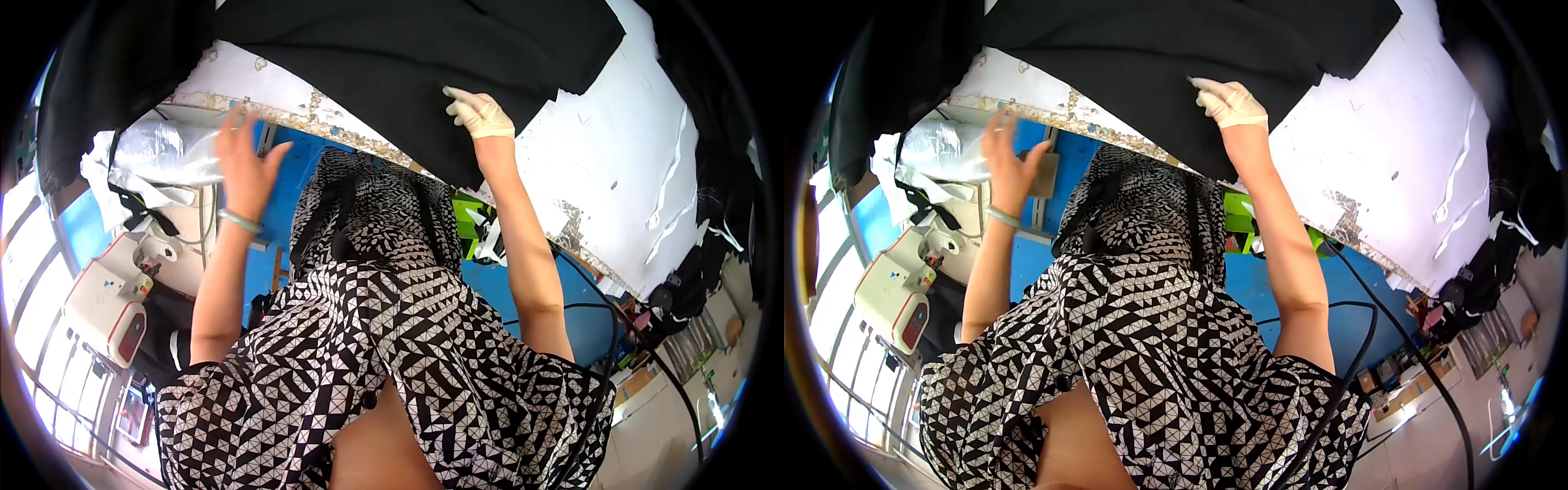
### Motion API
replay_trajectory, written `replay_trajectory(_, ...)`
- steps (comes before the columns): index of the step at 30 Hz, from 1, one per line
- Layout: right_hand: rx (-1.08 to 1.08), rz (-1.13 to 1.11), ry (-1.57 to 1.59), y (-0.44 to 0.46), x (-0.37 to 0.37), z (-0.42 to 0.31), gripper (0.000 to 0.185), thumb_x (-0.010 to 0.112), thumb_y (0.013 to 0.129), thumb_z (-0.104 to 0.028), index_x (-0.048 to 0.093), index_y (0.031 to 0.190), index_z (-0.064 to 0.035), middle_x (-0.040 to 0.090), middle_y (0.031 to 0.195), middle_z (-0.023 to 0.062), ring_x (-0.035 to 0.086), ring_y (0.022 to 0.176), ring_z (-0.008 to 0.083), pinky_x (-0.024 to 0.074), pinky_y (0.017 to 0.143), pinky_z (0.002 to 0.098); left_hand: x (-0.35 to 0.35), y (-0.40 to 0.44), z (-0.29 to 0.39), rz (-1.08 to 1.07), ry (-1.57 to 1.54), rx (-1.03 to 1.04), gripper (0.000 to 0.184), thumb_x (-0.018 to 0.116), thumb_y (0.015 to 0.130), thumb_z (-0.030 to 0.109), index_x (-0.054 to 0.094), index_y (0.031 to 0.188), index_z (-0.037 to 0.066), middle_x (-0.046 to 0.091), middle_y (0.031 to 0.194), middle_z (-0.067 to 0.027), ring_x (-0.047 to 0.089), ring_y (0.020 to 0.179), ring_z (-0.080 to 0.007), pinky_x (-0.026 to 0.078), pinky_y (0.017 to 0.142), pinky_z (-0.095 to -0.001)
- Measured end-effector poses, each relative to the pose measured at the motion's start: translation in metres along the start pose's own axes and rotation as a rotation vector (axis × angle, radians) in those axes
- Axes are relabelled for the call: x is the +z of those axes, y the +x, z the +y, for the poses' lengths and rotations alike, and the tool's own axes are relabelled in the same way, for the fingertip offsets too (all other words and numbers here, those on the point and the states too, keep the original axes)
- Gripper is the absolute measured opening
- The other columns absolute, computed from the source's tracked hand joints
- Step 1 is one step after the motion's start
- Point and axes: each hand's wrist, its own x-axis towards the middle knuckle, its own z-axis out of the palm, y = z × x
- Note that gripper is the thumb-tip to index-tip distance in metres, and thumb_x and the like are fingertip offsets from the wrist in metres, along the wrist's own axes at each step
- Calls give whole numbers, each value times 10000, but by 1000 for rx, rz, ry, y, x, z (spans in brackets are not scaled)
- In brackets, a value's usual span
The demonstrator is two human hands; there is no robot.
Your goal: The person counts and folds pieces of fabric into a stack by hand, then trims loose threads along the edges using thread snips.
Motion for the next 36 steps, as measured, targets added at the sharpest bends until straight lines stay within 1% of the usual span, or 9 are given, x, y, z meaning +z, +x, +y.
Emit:
replay_trajectory(2,-152,-88,-384,-3,-5,-6,288,690,885,-262,743,1143,-148,687,964,65,654,912,242,510,847,341,17,13,31,-130,-360,164,253,786,786,105,685,1014,63,692,1093,-95,618,1058,-310,450,963,-415)
replay_trajectory(3,-49,-131,-309,-9,0,-9,322,710,864,-288,740,1152,-149,687,984,59,649,931,253,511,854,356,24,20,49,-87,-359,287,168,774,775,68,699,926,78,708,983,-48,633,984,-268,466,885,-403)
replay_trajectory(9,-164,-35,-628,-33,8,3,364,814,721,-209,779,1083,-188,681,951,18,644,898,251,534,800,369,58,52,103,-252,-581,484,141,771,765,101,697,882,75,677,912,-28,605,903,-240,449,819,-358)
replay_trajectory(19,-285,-29,-746,-33,10,13,368,826,679,-193,788,1044,-215,684,887,-4,646,833,237,551,737,370,81,47,122,-315,-528,488,127,756,752,103,642,804,80,597,839,-27,558,845,-245,422,764,-367)
replay_trajectory(24,-345,-18,-770,-27,5,15,336,827,680,-166,791,1013,-199,682,862,12,650,803,242,549,709,379,89,47,135,-387,-458,498,128,728,773,65,620,842,71,601,906,-47,556,884,-263,422,783,-381)
replay_trajectory(28,-37,3,-540,-31,-2,15,272,736,819,-269,780,1059,-148,682,912,53,646,903,257,522,819,366,80,47,125,-455,-670,506,139,714,788,48,596,860,57,620,979,-78,573,958,-285,441,845,-399)
replay_trajectory(30,90,109,-377,-43,-11,5,344,748,811,-305,767,1108,-130,675,958,73,641,955,263,517,863,364,70,44,110,-366,-701,425,171,730,794,70,612,919,56,639,1052,-82,581,1008,-295,452,866,-405)
replay_trajectory(34,-33,25,-625,-64,-17,7,238,766,795,-256,761,974,-99,678,948,73,660,898,288,534,819,378,66,50,78,-62,-456,371,206,774,780,121,655,943,84,656,1016,-47,587,958,-279,447,824,-396)
replay_trajectory(36,-47,-1,-674,-63,-19,18,199,769,794,-242,747,918,-88,678,942,77,665,866,299,538,802,381,64,47,73,-67,-402,332,175,773,777,111,662,911,92,660,960,-30,595,919,-258,443,798,-388)
